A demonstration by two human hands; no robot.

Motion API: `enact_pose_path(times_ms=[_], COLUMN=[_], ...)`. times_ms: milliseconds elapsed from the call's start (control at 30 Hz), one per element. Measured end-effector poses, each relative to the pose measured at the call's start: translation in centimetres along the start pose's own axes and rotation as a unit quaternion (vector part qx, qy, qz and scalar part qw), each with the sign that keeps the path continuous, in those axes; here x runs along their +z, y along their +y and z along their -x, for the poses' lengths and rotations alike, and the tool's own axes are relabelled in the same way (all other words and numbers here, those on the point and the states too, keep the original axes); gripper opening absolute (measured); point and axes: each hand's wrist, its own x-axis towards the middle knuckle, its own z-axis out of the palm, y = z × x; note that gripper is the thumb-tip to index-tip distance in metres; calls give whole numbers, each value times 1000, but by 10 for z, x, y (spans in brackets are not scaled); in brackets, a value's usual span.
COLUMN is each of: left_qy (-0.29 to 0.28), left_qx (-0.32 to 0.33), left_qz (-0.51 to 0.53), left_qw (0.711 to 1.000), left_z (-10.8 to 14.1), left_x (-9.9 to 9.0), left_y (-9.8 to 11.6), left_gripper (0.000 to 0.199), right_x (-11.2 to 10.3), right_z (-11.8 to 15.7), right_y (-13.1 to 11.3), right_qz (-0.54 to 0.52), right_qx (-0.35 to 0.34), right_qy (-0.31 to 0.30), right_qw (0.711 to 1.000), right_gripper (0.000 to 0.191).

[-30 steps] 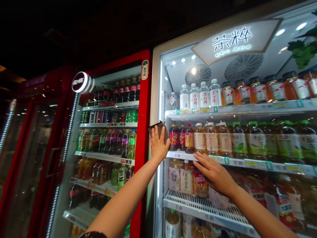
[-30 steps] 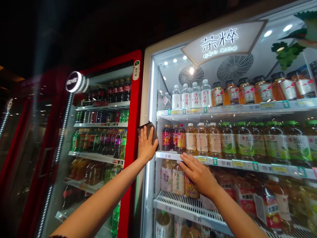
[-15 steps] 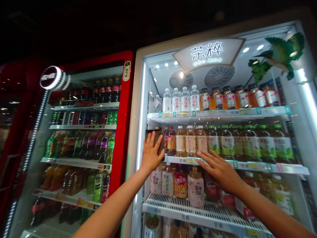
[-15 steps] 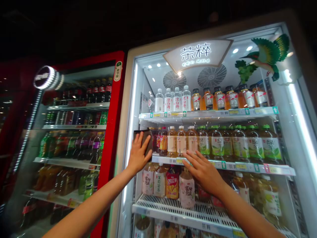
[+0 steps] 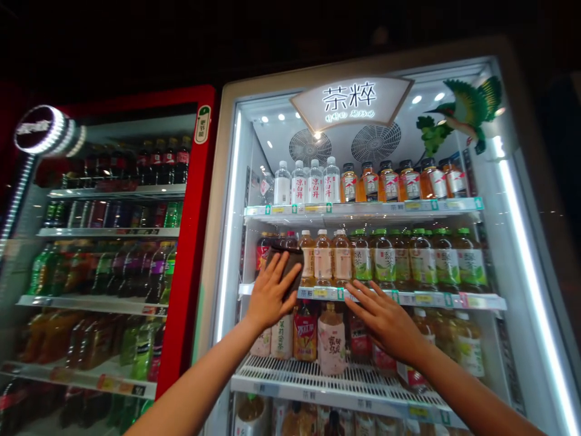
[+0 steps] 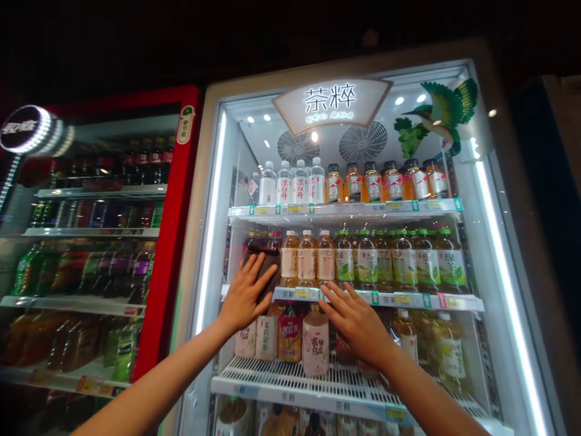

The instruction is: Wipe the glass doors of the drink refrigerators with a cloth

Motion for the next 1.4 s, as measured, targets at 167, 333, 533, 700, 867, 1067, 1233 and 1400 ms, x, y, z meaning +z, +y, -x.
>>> enact_pose_path(times_ms=[167, 333, 533, 700, 867, 1067, 1233, 1400], left_qy=[88, 22, 1, 91, 26, -4, 75, 12], left_qx=[-177, 10, 13, -166, 41, 70, -143, 52], left_qz=[-7, 13, 4, 6, 31, 25, 29, 47], left_qw=[980, 1000, 1000, 982, 998, 997, 986, 997], left_z=[-88, -40, -5, -90, -52, -24, -104, -76], left_x=[14, 21, 12, 27, 35, 26, 38, 43], left_y=[36, 77, 52, 85, 118, 94, 132, 155], left_gripper=[67, 74, 71, 69, 68, 71, 71, 71], right_x=[-8, -12, -25, -27, -27, -39, -45, -50], right_z=[6, 32, 62, 69, 81, 91, 94, 110], right_y=[6, 5, 24, 26, 23, 35, 38, 41], right_qz=[-5, -10, 15, 12, -9, -9, 2, 8], right_qx=[22, 4, 23, 48, 44, 47, 60, 52], right_qy=[2, -6, -16, -17, -34, -49, -36, -37], right_qw=[1000, 1000, 999, 999, 998, 998, 998, 998], right_gripper=[64, 64, 62, 65, 69, 63, 60, 61])
